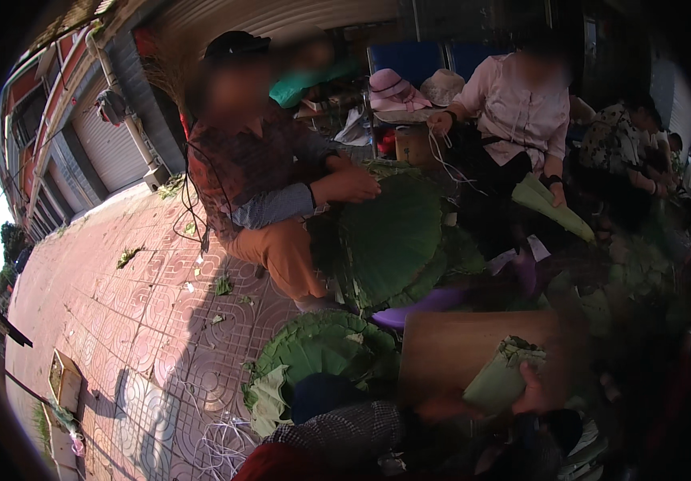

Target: Wrapping and tying bundles of large green leaves.

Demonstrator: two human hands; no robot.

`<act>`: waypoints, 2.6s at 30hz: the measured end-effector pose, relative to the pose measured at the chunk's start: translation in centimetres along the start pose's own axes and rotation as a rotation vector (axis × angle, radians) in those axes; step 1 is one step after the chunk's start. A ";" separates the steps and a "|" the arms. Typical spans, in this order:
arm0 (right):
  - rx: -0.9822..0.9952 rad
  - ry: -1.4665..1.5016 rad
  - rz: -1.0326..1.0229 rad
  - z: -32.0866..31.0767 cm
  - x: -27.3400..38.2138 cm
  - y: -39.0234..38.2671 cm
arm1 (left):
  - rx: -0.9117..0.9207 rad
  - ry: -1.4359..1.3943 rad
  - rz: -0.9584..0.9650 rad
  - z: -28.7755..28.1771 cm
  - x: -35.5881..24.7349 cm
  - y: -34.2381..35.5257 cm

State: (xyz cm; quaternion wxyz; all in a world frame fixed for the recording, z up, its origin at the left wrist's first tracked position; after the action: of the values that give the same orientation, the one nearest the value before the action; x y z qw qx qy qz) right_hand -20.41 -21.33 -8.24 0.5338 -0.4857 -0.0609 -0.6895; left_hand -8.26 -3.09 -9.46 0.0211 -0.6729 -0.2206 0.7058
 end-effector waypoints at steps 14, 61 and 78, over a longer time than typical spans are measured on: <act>0.035 0.352 -0.128 3.1 3.9 -3.6 | 0.165 -0.071 -0.154 1.8 -1.1 0.7; 0.027 0.016 -0.269 0.2 0.6 -2.8 | 0.319 0.067 0.608 2.2 -1.8 -4.0; -0.013 0.070 -0.294 0.2 0.3 -2.1 | 0.258 -0.533 -0.077 3.1 -1.5 -2.8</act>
State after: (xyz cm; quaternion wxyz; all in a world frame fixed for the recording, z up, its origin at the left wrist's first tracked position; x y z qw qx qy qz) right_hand -21.99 -20.56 -6.98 0.4257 -0.4505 -0.1085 -0.7772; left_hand -11.81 -1.98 -7.08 0.0746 -0.4470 -0.1523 0.8783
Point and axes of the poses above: each hand's wrist, its own y-axis towards the middle knuckle, its own z-axis out of the palm, x = y × z, the point moved 3 cm from there along y, towards the middle knuckle, and after that the axes turned 3 degrees about -x, right-handed, at the moved point
